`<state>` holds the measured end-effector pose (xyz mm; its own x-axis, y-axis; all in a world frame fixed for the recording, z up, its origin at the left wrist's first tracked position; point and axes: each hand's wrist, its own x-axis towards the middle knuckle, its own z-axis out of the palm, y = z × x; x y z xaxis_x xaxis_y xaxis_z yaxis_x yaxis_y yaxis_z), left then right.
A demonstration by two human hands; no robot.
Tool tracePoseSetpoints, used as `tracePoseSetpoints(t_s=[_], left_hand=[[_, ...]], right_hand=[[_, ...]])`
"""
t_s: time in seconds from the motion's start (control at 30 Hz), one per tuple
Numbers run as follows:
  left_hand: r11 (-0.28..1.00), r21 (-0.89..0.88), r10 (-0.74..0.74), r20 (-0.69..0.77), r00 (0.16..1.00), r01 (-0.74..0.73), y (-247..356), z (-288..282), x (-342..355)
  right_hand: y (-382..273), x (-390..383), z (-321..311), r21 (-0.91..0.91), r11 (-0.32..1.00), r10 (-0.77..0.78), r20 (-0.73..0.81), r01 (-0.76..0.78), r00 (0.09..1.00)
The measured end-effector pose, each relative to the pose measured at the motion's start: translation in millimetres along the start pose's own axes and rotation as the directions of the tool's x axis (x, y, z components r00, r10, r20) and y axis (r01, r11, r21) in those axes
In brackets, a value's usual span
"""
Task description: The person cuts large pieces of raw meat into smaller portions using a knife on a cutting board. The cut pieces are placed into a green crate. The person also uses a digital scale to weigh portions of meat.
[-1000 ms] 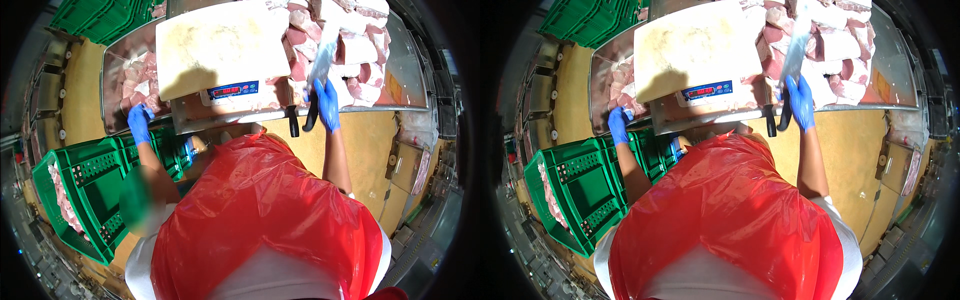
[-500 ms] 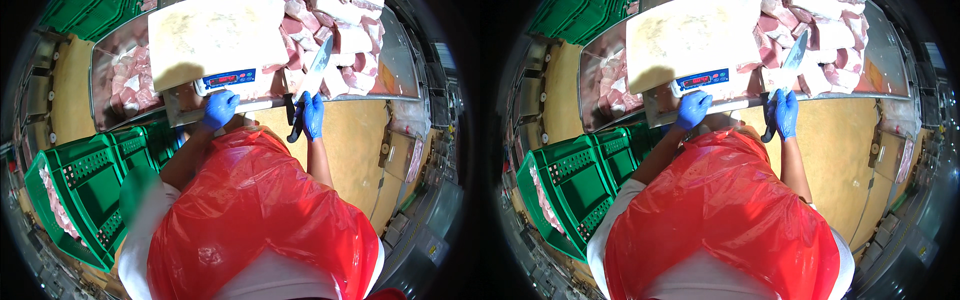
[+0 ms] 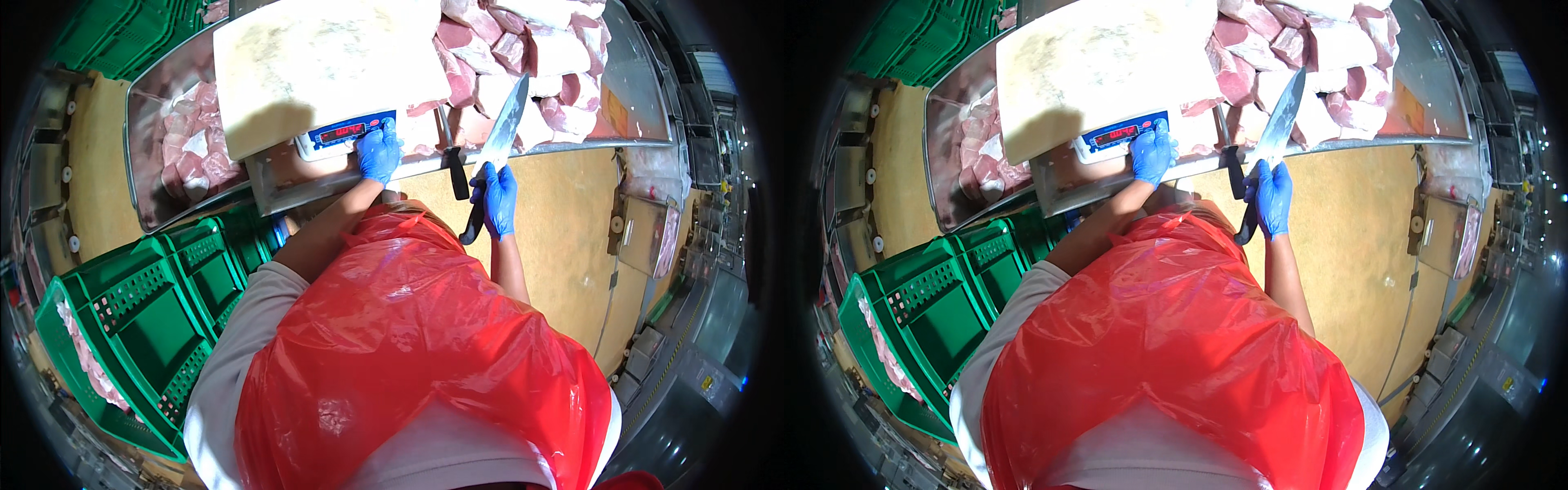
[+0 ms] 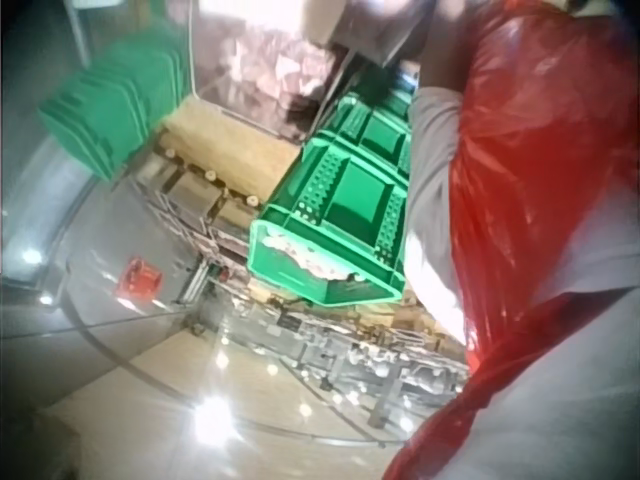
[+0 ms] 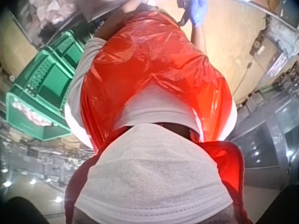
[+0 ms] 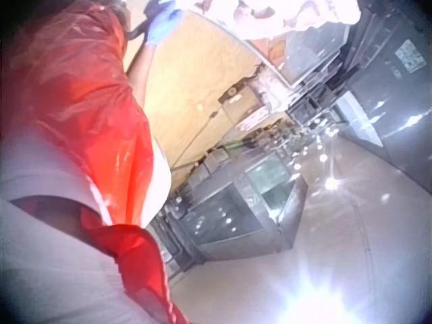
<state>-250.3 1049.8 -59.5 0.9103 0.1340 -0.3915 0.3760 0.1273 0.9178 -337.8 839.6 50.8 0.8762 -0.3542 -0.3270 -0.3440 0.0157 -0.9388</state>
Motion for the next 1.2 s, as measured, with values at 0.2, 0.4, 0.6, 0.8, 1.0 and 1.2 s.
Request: tracePoseSetpoints(t_s=[0.2, 0.4, 0.6, 0.8, 1.0, 1.2], left_hand=[[0.998, -0.038, 0.05, -0.068, 0.996, -0.053, 1.3, 2.6, -4.8], [0.999, 0.042, -0.009, -0.085, 0.996, 0.012, -10.8, 3.4, -1.7], [0.996, -0.08, 0.022, -0.1, 0.995, -0.03, 3.1, 10.0, -11.4], [0.991, -0.038, 0.123, -0.103, 0.987, -0.128, 9.0, 10.7, -15.0], [0.972, -0.232, 0.034, 0.028, 0.999, -0.027, -16.9, 0.7, 7.1], [0.993, -0.097, 0.07, -0.051, 0.996, -0.075, -0.5, 6.7, -3.1]], right_hand=[[-10.5, 19.6, -2.5, -0.036, 0.999, -0.015, 0.013, 0.015, 1.0], [-16.6, 37.7, -2.5, -0.042, 0.999, -0.007, 0.028, 0.009, 1.0], [-12.7, 44.5, -4.9, -0.008, 1.0, 0.006, 0.044, -0.006, 0.999], [-6.5, 40.5, -12.8, -0.065, 0.998, 0.019, 0.067, -0.015, 0.998], [-2.8, 24.8, -24.8, -0.026, 1.0, -0.009, 0.064, 0.011, 0.998], [8.6, 8.7, -39.7, -0.024, 1.0, 0.004, 0.043, -0.003, 0.999]])
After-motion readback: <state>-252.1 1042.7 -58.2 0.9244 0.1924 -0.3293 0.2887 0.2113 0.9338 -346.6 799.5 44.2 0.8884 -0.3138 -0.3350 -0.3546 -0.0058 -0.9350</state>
